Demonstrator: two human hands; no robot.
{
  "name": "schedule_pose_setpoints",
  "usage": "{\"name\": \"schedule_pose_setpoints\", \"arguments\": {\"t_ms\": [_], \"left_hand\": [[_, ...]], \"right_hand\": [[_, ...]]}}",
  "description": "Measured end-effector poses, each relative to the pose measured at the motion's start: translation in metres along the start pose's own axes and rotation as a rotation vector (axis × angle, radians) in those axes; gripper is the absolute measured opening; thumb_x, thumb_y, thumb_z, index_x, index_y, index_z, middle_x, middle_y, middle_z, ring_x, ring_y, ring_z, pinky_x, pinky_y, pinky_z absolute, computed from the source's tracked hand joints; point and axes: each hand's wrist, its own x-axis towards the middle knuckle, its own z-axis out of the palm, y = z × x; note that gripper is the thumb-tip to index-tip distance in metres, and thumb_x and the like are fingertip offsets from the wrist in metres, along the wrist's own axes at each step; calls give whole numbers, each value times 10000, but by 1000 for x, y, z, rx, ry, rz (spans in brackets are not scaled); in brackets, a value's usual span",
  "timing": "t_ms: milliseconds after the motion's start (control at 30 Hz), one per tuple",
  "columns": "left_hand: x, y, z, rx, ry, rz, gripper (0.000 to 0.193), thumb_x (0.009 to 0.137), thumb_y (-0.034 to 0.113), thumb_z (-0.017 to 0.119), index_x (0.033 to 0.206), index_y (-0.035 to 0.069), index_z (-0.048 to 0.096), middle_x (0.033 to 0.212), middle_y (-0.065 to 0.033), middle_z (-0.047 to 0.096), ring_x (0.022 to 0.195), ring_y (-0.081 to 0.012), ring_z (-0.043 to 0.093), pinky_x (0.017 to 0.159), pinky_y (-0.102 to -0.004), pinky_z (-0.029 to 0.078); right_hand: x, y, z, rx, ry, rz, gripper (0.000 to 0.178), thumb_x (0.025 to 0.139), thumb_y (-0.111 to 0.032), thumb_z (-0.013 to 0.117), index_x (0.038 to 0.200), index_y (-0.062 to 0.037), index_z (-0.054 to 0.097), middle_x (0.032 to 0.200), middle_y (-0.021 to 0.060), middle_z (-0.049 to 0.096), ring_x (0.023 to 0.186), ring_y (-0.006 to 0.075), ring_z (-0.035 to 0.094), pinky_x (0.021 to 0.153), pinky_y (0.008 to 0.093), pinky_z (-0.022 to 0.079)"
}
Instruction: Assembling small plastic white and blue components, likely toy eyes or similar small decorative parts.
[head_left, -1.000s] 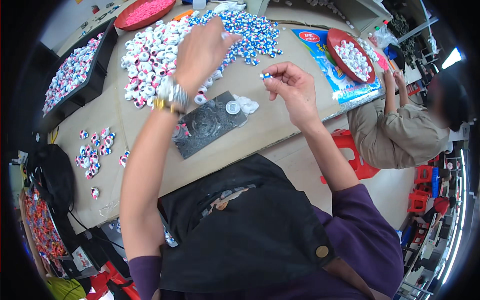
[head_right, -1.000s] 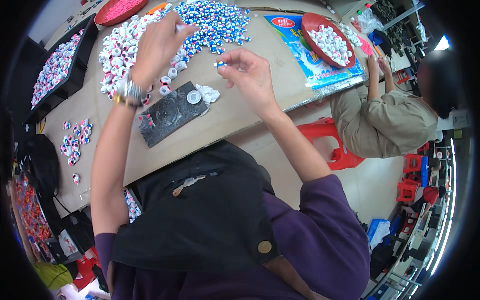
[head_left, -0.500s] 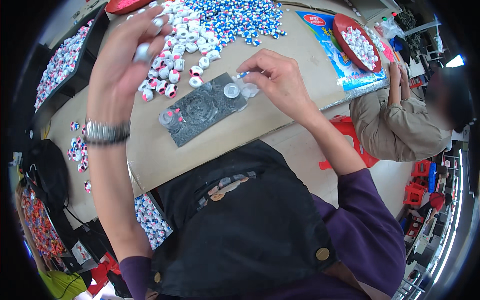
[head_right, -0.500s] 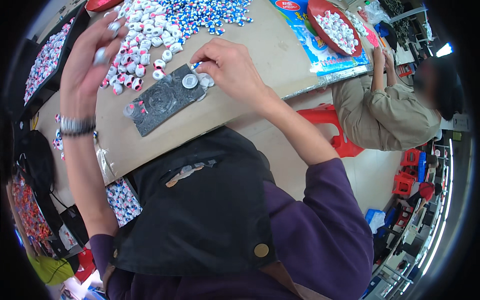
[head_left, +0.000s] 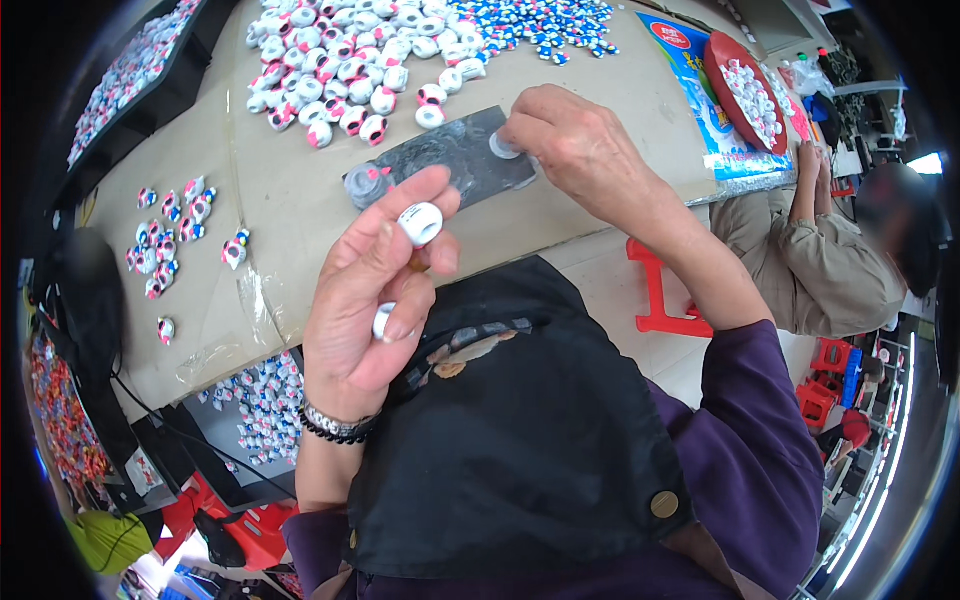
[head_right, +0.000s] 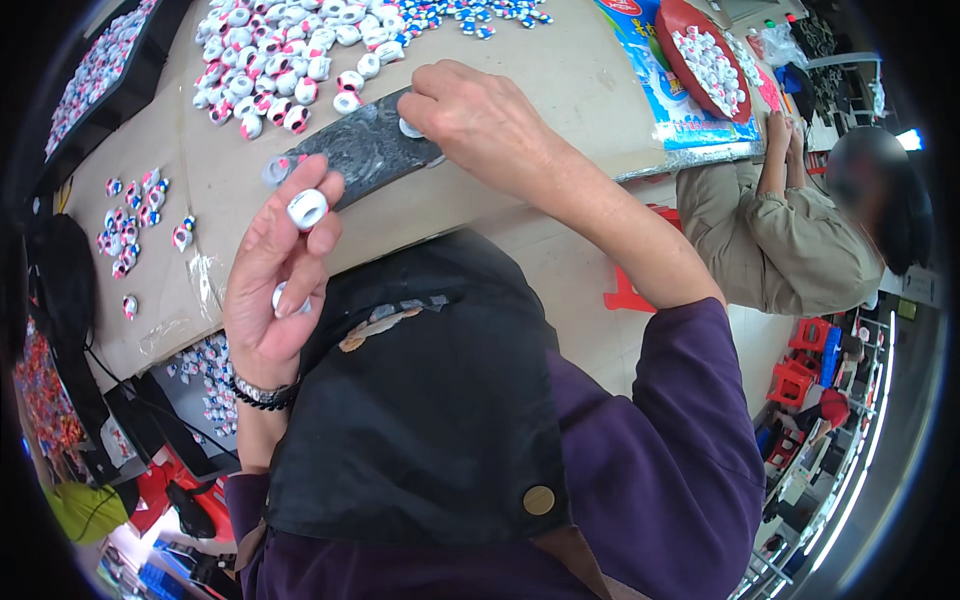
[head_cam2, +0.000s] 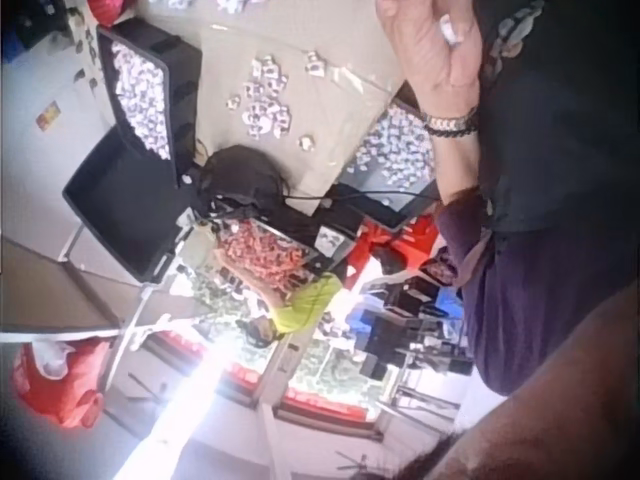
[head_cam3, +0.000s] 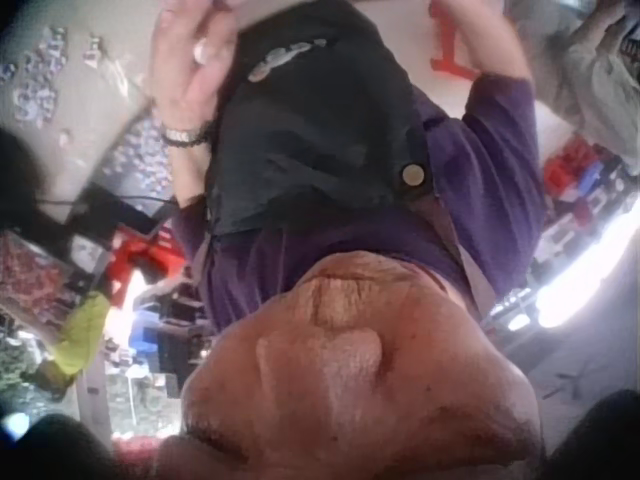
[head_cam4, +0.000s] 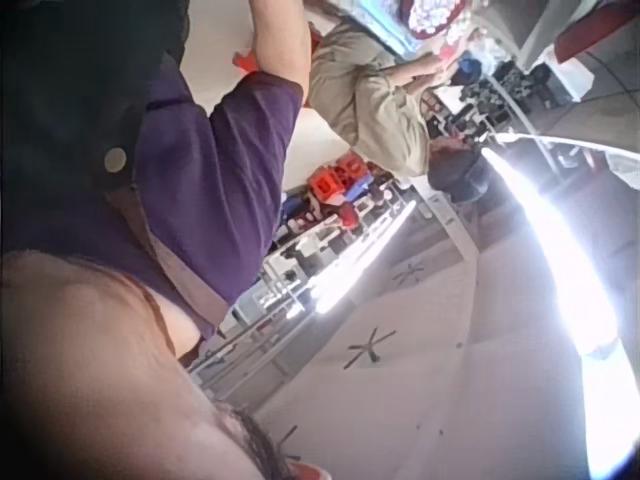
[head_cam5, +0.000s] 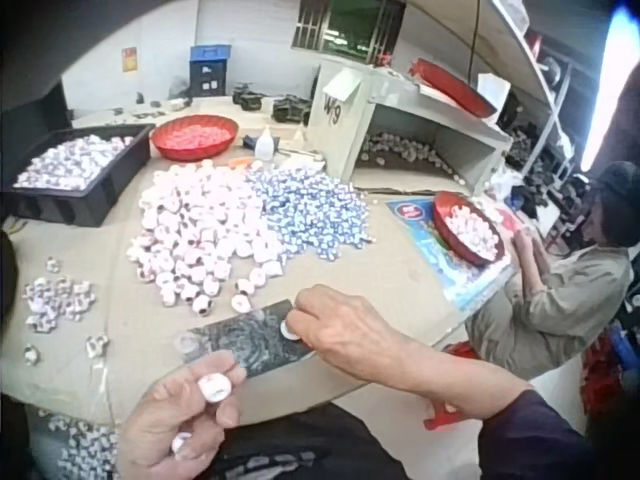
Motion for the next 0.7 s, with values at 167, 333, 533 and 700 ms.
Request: {"name": "schedule_pose_setpoints", "arguments": {"t_ms": [167,333,533,700], "left_hand": [[3,-4,5,10,61,-1,466,946,118,562,1349,-75,428,1243,-185,572,862,-147,610,416,-146,381],[7,-8,-1,35,37,-1,423,971,168,533,1319,-58,452,1186,-175,595,816,-156,616,397,-162,381],[17,-16,6,57,16,19,345,987,262,520,1206,-5,520,1027,-133,624,614,-107,538,369,-170,359],[29,-19,15,222,77,52,361,979,291,538,1181,-8,523,1008,-124,627,562,-67,501,372,-160,347]], "right_hand": [[0,1,1,70,-32,27,109,704,44,602,797,-12,595,785,99,543,763,277,593,632,386,496],[-1,2,2,82,-3,69,149,696,86,623,822,7,619,796,105,568,742,272,604,623,365,502],[-4,5,-2,296,67,168,101,766,56,647,857,16,662,782,81,624,671,213,623,585,305,501],[-4,3,-8,1021,136,766,118,830,9,667,943,29,694,823,51,670,660,85,596,563,212,487]]}}
